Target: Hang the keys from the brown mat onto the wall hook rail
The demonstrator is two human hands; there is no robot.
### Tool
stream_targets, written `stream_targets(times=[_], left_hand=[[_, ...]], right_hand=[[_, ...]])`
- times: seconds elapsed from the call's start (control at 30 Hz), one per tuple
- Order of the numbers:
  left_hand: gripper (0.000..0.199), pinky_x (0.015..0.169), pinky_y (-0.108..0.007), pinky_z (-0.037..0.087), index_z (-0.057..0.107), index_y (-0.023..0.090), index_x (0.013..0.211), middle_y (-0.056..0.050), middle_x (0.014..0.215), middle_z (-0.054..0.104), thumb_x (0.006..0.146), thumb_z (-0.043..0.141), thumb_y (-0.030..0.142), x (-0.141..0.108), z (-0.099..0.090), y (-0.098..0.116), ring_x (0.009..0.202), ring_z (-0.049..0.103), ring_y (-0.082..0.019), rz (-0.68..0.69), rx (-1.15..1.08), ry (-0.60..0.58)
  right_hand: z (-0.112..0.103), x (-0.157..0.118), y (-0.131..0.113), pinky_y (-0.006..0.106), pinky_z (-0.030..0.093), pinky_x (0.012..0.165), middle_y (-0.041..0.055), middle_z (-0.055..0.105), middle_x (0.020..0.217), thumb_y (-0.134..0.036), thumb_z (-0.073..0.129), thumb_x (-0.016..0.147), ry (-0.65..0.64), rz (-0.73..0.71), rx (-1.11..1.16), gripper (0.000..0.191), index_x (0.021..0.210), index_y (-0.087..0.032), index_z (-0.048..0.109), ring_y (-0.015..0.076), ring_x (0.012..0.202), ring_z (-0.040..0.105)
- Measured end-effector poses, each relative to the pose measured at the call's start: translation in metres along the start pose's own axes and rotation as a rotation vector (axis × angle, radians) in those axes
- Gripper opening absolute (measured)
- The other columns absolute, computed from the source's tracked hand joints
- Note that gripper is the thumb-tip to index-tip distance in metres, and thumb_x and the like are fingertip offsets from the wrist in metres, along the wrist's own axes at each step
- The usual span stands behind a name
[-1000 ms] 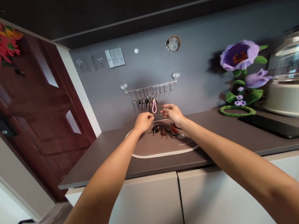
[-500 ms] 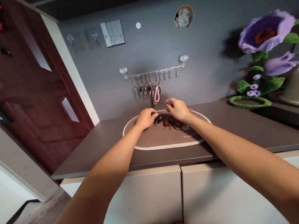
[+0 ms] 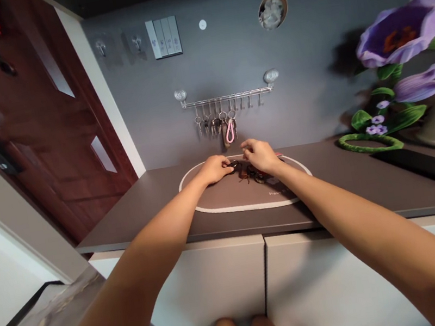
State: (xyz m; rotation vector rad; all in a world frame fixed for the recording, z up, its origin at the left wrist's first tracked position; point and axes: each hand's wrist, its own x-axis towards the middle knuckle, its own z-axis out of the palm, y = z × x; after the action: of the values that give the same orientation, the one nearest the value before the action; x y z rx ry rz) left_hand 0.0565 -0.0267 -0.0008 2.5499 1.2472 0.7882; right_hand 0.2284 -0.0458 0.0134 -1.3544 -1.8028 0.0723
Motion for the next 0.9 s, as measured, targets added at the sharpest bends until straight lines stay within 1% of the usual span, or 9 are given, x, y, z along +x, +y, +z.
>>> stream_targets(times=[0.17,0.27,0.43,0.53,0.67,0.77,0.9], left_hand=[[0.023,0.065,-0.024,0.039,0.065,0.014,0.077,-0.005,0.079,0.065,0.077,0.045,0.026,0.001,-0.005,0.001,0.069,0.055,-0.015,0.041,0.082,0.017],[0.026,0.065,-0.024,0.039,0.064,0.013,0.075,-0.005,0.075,0.064,0.078,0.042,0.024,0.002,-0.008,0.003,0.067,0.054,-0.014,0.016,0.051,0.037],[0.022,0.064,-0.024,0.041,0.062,0.012,0.075,-0.005,0.073,0.063,0.077,0.043,0.024,0.003,-0.009,0.004,0.066,0.056,-0.014,-0.093,-0.193,0.089],[0.02,0.064,-0.025,0.042,0.06,0.012,0.074,-0.004,0.068,0.061,0.077,0.045,0.025,0.003,-0.009,0.004,0.064,0.056,-0.013,-0.134,-0.386,0.122],[0.015,0.065,-0.024,0.043,0.058,0.012,0.075,-0.003,0.066,0.059,0.077,0.046,0.022,0.004,-0.011,0.007,0.063,0.057,-0.011,-0.207,-0.643,0.186],[0.012,0.066,-0.024,0.044,0.058,0.013,0.078,-0.003,0.068,0.06,0.077,0.049,0.021,0.004,-0.016,0.01,0.064,0.058,-0.011,-0.271,-0.776,0.226],[0.012,0.07,-0.025,0.045,0.059,0.013,0.08,-0.003,0.073,0.061,0.076,0.054,0.023,0.005,-0.022,0.011,0.068,0.059,-0.011,-0.284,-0.913,0.271]], right_hand=[[-0.002,-0.002,-0.005,0.026,0.04,0.075,0.0037,0.063,0.067,-0.01,0.046,0.075,-0.017,0.012,-0.034,0.024,0.093,-0.015,0.061,0.0143,0.067,0.057],[-0.003,-0.004,-0.008,0.025,0.04,0.076,0.004,0.064,0.07,-0.008,0.044,0.074,-0.029,0.008,-0.042,0.027,0.094,-0.014,0.06,0.0143,0.07,0.058],[-0.004,-0.005,-0.009,0.025,0.041,0.076,0.0056,0.065,0.075,-0.009,0.042,0.074,-0.061,-0.015,-0.087,0.03,0.098,-0.013,0.059,0.0143,0.072,0.059],[-0.003,-0.005,-0.008,0.026,0.041,0.075,0.0057,0.065,0.075,-0.009,0.042,0.074,-0.062,-0.024,-0.084,0.03,0.098,-0.013,0.059,0.0142,0.07,0.059],[-0.001,-0.005,-0.006,0.026,0.041,0.073,0.0045,0.065,0.073,-0.012,0.043,0.074,-0.053,-0.041,-0.06,0.028,0.098,-0.014,0.058,0.0137,0.067,0.058],[0.0,-0.005,-0.007,0.026,0.041,0.07,0.0036,0.064,0.072,-0.016,0.045,0.075,-0.032,-0.079,-0.032,0.025,0.095,-0.015,0.059,0.0134,0.065,0.057],[0.0,-0.008,-0.011,0.025,0.041,0.067,0.002,0.062,0.073,-0.022,0.046,0.075,-0.014,-0.175,0.041,0.018,0.087,-0.017,0.058,0.0126,0.065,0.055]])
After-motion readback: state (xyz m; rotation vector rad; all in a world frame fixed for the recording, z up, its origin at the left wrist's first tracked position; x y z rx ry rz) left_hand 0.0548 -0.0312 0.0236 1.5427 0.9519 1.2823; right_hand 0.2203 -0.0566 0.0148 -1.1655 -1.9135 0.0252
